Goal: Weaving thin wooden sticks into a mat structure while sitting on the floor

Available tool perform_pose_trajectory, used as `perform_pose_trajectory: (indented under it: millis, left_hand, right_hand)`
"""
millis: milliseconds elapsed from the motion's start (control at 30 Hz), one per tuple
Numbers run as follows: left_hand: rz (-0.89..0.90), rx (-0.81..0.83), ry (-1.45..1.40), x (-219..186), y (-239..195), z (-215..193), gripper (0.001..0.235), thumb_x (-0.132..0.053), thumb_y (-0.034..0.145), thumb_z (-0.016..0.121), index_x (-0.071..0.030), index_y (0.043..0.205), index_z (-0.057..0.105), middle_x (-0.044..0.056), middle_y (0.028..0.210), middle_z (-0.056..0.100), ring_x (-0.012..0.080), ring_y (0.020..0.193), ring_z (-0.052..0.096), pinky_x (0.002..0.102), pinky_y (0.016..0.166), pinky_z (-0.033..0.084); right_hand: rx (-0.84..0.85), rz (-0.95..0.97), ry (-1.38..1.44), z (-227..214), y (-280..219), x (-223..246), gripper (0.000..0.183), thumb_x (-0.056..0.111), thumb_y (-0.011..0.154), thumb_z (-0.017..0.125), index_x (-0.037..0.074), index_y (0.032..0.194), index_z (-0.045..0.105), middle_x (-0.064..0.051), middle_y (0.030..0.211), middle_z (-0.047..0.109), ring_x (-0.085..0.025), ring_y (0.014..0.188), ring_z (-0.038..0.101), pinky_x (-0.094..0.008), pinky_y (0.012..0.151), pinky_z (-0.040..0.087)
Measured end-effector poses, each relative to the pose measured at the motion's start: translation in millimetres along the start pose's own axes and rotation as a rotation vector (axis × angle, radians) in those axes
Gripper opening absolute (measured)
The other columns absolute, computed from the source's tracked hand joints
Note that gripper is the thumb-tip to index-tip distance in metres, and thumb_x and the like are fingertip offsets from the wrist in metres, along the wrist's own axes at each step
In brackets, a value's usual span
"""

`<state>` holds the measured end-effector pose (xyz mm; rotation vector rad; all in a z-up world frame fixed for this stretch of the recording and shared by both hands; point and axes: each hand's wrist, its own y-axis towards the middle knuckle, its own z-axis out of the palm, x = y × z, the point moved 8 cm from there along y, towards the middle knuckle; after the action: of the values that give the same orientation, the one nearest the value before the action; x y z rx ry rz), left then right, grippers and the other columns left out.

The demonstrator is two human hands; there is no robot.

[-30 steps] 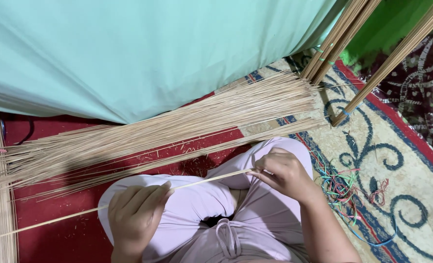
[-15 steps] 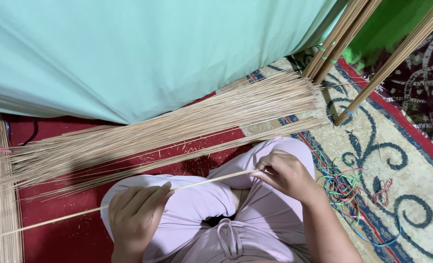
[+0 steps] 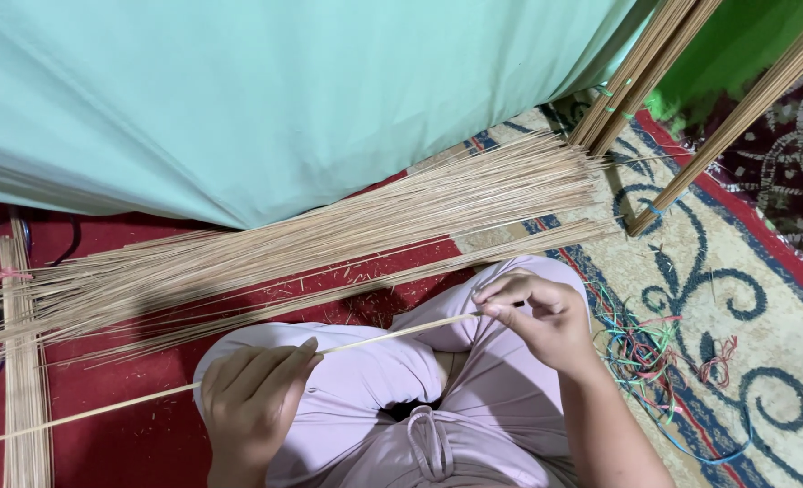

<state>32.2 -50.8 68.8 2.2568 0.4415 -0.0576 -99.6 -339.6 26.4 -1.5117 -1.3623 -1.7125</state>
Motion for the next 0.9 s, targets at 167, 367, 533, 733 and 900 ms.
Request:
perform_pose_trajectory:
  millis: [167, 367, 533, 733, 900]
  left_hand:
    - [0.011, -0.014, -0.003, -0.9, 3.5, -4.1, 0.011, -0.015, 0.088, 0.086, -0.013, 0.095, 0.078, -0.001, 0.082, 0.071, 0.0162, 0.064, 0.058, 0.032, 0.055, 0.043]
    - [0.009, -0.010, 0.011, -1.1, 3.6, -3.6, 0.012, -0.016, 0.088, 0.085, -0.014, 0.097, 0.078, -0.002, 0.082, 0.071, 0.0159, 0.064, 0.057, 0.033, 0.056, 0.041]
    - [0.013, -0.016, 0.010, -1.0, 2.6, -3.1, 0.013, -0.017, 0.088, 0.085, -0.014, 0.098, 0.078, -0.002, 0.082, 0.071, 0.0157, 0.065, 0.057, 0.033, 0.057, 0.043]
    - [0.014, 0.000, 0.024, -0.4, 0.2, -3.3, 0.013, -0.018, 0.090, 0.083, -0.015, 0.101, 0.077, -0.003, 0.083, 0.070, 0.0168, 0.065, 0.056, 0.033, 0.058, 0.042]
    - [0.013, 0.026, 0.035, 4.0, -3.7, -1.7, 0.016, -0.021, 0.088, 0.087, -0.017, 0.100, 0.077, -0.004, 0.082, 0.070, 0.0164, 0.066, 0.058, 0.033, 0.058, 0.042]
  right_hand:
    - [-0.126, 0.079, 0.058, -21.9, -4.9, -17.7, 0.003, 0.003, 0.091, 0.072, 0.000, 0.091, 0.073, -0.019, 0.100, 0.077, -0.026, 0.096, 0.077, -0.030, 0.080, 0.063]
    - [0.004, -0.193, -0.424, -8.1, 5.3, 32.9, 0.014, 0.010, 0.097, 0.065, 0.002, 0.106, 0.074, -0.011, 0.109, 0.077, -0.027, 0.103, 0.073, -0.039, 0.095, 0.056]
    - [0.205, -0.390, -0.631, 17.6, 6.1, 51.0, 0.018, 0.022, 0.088, 0.079, 0.010, 0.101, 0.072, -0.004, 0.110, 0.075, -0.020, 0.098, 0.071, -0.039, 0.096, 0.046]
    - [0.285, -0.454, -0.542, 27.4, 1.5, 42.9, 0.011, 0.009, 0.094, 0.071, 0.001, 0.092, 0.063, -0.010, 0.082, 0.064, -0.025, 0.066, 0.058, -0.038, 0.065, 0.044]
    - [0.386, -0.381, -0.539, 30.0, -1.7, 31.4, 0.010, 0.013, 0.098, 0.065, 0.003, 0.098, 0.064, -0.008, 0.076, 0.057, -0.025, 0.064, 0.057, -0.036, 0.062, 0.043]
